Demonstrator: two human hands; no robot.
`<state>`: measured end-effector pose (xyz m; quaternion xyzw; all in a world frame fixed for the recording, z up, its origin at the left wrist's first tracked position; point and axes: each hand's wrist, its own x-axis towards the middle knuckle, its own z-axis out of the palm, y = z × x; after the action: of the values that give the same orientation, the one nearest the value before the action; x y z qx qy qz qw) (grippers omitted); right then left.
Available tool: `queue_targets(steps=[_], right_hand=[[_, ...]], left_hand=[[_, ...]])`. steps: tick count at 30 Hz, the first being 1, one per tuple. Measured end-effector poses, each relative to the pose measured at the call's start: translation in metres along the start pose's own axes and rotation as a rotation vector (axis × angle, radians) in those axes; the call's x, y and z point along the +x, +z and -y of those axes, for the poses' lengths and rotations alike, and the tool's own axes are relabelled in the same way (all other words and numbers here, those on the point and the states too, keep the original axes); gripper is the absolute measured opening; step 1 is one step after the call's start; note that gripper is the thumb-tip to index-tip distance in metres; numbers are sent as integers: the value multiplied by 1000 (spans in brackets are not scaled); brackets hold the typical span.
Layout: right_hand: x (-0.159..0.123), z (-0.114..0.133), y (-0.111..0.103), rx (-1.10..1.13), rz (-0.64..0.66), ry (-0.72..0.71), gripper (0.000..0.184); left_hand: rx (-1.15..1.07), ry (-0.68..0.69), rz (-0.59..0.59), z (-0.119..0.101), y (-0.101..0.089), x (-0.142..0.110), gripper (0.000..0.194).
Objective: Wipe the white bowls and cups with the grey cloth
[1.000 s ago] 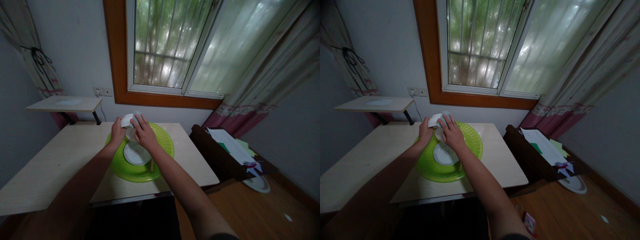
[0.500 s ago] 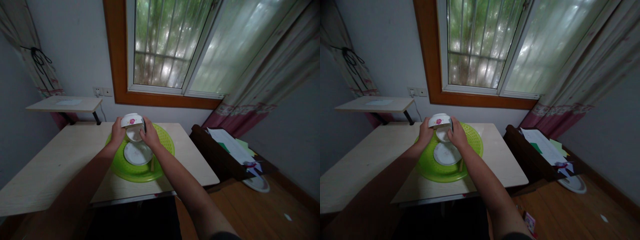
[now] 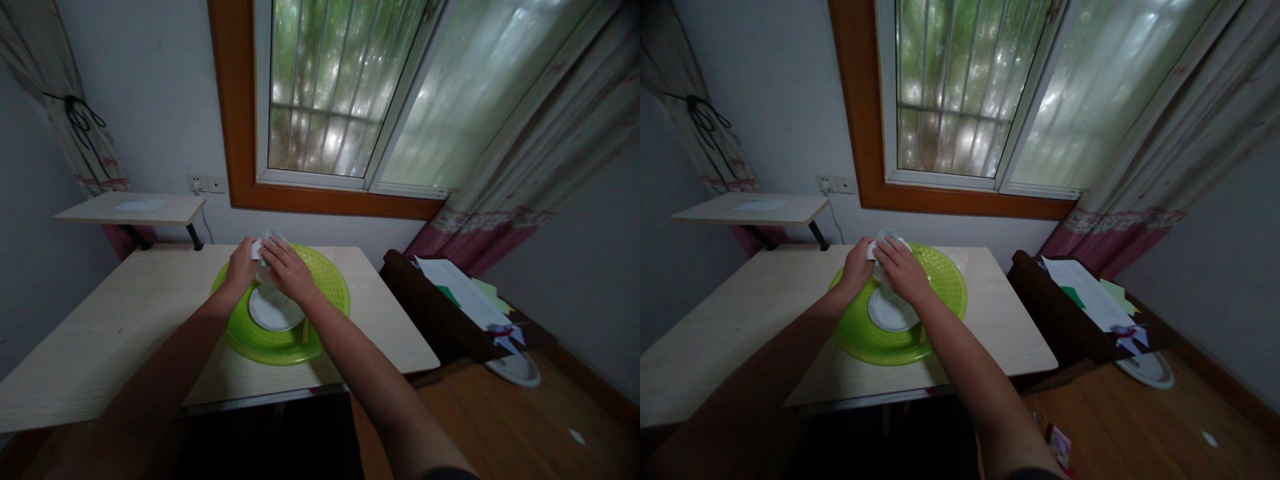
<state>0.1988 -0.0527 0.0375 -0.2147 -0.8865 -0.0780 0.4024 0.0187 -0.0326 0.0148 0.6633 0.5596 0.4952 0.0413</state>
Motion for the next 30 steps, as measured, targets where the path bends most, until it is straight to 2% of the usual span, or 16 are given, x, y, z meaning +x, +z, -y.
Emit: queue_targets(steps=[3,6,9,12,19,23,26,30], right_hand=[[-1,-6,1,32,-55,119,63],[-6,-18,3,76,-111,326,64],[-12,-30,5,105,-98,541,59],[-16,-37,7,132,-68,655,54],[-18,-39,12,259,-125,760,45],[-18,-43,15,366,-173,820,34],[-18,-44,16,402,-173,820,30],[-18,-43,14,367,-166,777,30]], left_hand=[[40,-8,5,0,-1,0,33],[42,-8,-3,-2,-3,0,36],[8,-7,4,-3,-5,0,37],[-21,8,27,-5,-6,0,39],[-144,18,4,-10,-3,2,43],[-181,-34,87,-10,-2,1,41],[-195,-91,152,-7,-1,0,35],[-213,-93,141,-7,-1,-1,32]])
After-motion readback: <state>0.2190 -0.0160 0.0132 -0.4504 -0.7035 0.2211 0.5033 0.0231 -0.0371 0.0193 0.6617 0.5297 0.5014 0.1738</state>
